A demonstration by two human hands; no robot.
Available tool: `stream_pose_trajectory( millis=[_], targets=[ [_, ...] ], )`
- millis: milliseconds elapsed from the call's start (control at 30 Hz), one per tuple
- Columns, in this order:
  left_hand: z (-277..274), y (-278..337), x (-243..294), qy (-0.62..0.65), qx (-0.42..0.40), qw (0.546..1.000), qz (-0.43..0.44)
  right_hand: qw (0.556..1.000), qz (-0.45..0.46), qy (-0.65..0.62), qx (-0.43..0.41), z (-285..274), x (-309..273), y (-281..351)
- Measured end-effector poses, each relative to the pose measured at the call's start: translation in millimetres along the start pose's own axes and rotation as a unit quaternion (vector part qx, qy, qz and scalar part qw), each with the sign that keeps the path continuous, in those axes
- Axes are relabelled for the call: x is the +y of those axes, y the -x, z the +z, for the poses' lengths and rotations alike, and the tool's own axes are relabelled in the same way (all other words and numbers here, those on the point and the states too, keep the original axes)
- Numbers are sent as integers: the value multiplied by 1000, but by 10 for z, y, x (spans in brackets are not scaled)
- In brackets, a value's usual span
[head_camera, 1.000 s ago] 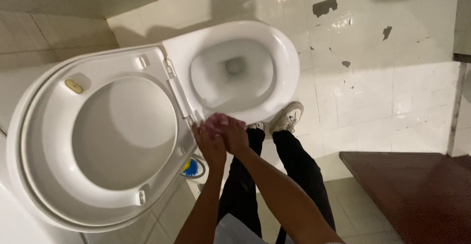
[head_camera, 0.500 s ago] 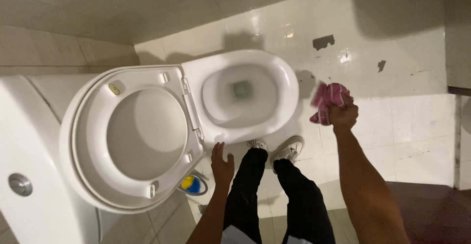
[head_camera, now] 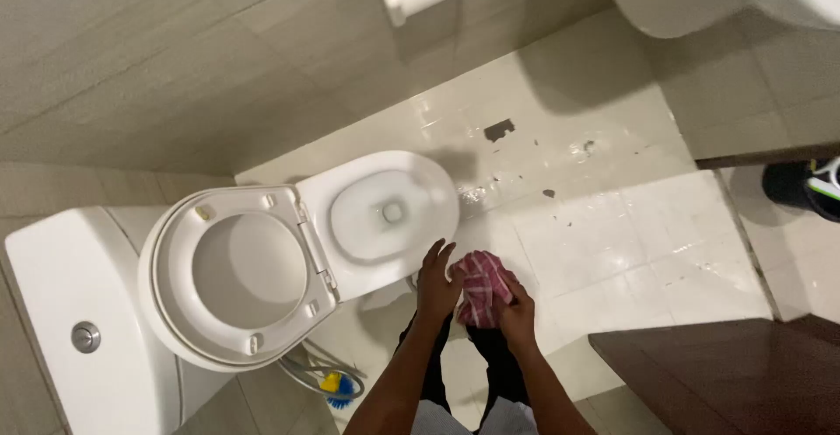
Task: The person cleans a white toilet bowl and seat using a pink cloth, wiping the rim and exterior surfaces. They then move to a white sink, wiping the basin and faucet area with the same cloth while a white plastic tool rests inside the sink.
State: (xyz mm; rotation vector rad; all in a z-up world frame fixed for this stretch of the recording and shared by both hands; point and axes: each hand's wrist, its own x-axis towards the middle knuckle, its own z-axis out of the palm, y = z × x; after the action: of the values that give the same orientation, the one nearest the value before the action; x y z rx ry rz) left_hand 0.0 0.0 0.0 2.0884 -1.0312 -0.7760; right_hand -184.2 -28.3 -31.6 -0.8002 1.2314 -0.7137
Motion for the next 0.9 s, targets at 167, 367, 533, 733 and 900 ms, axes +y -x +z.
stream_pose_trajectory(
  millis=[167, 367, 533, 733, 900],
  targets=[
    [605, 189, 269, 142, -85, 986, -23, 982, -92, 163, -11, -347, -621, 31],
    [601, 36, 1446, 316, -126, 935, -104, 948, -199, 249, -20, -695, -1635, -174],
    [668, -255, 1580, 402, -122, 907, -22, 952, -233, 192, -52, -847, -2327, -34],
    [278, -201, 2219, 400, -140, 903, -67, 951, -217, 218, -31, -729, -2590, 106],
    [80, -320, 2594, 412, -107, 905, 10, 941, -266, 208, -34, -646, -2810, -59]
  ],
)
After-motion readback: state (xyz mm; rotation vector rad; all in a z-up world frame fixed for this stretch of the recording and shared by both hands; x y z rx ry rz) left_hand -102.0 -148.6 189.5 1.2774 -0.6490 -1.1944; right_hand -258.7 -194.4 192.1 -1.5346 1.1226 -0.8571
